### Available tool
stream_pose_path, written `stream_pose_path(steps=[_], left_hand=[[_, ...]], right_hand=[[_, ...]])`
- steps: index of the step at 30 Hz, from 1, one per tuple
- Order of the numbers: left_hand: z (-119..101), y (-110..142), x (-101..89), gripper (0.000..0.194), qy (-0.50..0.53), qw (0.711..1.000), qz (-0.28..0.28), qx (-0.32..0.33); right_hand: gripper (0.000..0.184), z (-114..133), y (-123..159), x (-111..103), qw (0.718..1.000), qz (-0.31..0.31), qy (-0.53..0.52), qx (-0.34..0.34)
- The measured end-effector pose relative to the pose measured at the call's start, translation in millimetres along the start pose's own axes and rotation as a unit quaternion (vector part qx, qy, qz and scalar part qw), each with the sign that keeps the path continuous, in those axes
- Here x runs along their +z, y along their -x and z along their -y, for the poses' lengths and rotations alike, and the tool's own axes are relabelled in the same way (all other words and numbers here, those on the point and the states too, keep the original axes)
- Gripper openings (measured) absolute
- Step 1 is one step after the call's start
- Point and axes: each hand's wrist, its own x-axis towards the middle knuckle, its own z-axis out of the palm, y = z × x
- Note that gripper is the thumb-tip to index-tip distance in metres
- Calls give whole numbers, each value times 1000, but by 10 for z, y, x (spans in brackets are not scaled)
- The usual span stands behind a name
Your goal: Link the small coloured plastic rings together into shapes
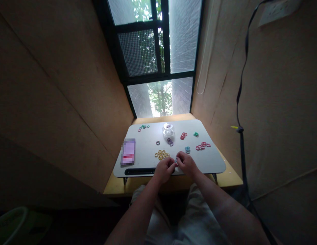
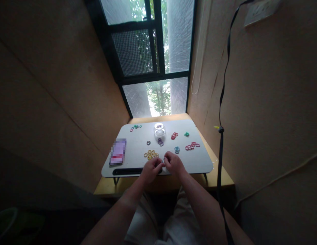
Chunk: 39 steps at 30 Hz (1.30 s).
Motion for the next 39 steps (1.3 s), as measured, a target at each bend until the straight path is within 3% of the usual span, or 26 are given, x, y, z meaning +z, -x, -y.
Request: stream_pose_path(steps=[6,14,24,30,39], left_hand=[[23,-1,-14,19,43,999,15,-12],[26,-62,29,18,46,996,-10,-74],[73,-68,24,17,33,998,4,-53],[81,-136,58,18,55,994,-18,-96],[82,-169,65,22,53,992,-35,-107]], right_hand=[[9,-7,-32,0,1000,-15,4,-5],[10,-1,-18,-18,1000,-5,8,-4],[10,-48,-81,-20,998,-30,-33,35],[12,-46,-55,-29,998,5,-61,31],[33,-67,-23,-3,997,22,-71,12]])
